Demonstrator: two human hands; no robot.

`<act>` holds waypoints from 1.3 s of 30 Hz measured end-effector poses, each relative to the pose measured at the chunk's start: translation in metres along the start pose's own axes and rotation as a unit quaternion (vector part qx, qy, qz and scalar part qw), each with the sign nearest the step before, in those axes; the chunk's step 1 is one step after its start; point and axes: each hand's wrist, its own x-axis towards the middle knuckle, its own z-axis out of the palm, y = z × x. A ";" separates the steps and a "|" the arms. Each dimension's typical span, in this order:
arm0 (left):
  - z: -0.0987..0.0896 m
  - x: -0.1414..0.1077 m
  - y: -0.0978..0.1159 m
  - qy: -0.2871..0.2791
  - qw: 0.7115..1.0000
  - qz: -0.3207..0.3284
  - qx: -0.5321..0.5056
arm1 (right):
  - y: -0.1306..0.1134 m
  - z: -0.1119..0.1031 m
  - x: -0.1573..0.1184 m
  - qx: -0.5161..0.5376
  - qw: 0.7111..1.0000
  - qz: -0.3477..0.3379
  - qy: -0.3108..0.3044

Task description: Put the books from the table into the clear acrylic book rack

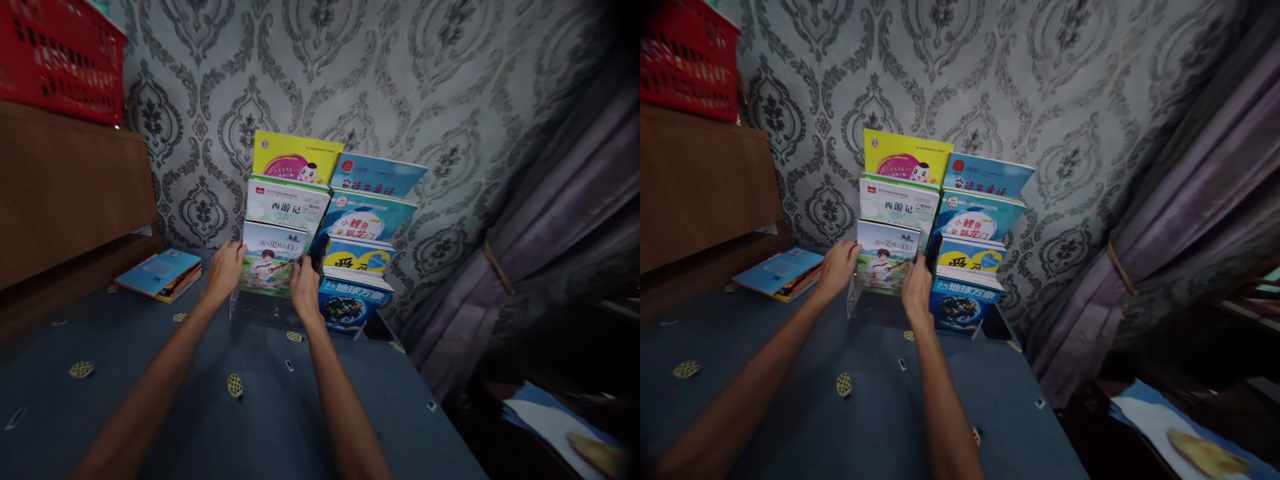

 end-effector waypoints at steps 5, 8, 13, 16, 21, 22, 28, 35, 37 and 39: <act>-0.004 0.002 0.004 -0.020 0.999 -0.014 0.029 | 0.005 0.004 0.002 0.030 0.999 -0.005 0.017; -0.006 0.001 0.003 -0.011 1.000 -0.018 0.007 | 0.009 0.006 0.003 0.052 0.998 -0.014 0.024; -0.008 0.001 0.002 0.037 0.995 -0.035 -0.084 | 0.013 0.008 0.004 0.064 0.997 -0.024 0.028; -0.010 0.005 0.005 0.071 0.986 -0.036 -0.143 | 0.015 0.010 0.004 0.068 0.997 -0.031 0.030; -0.013 0.016 0.012 0.104 0.977 0.004 -0.187 | 0.016 0.010 0.005 0.073 0.996 -0.038 0.030; -0.014 0.019 0.012 0.104 0.977 0.008 -0.188 | 0.016 0.010 0.005 0.072 0.996 -0.038 0.030; -0.011 0.034 0.007 0.084 0.975 0.010 -0.207 | 0.015 0.012 0.003 0.063 0.997 -0.027 0.031; -0.009 0.036 0.003 0.078 0.968 0.013 -0.237 | 0.018 0.015 0.003 0.070 0.996 -0.025 0.042; -0.008 0.036 0.001 0.077 0.966 0.007 -0.246 | 0.018 0.014 0.004 0.075 0.996 -0.035 0.038; -0.007 0.036 -0.002 0.069 0.963 0.000 -0.260 | 0.019 0.013 0.004 0.088 0.994 -0.049 0.038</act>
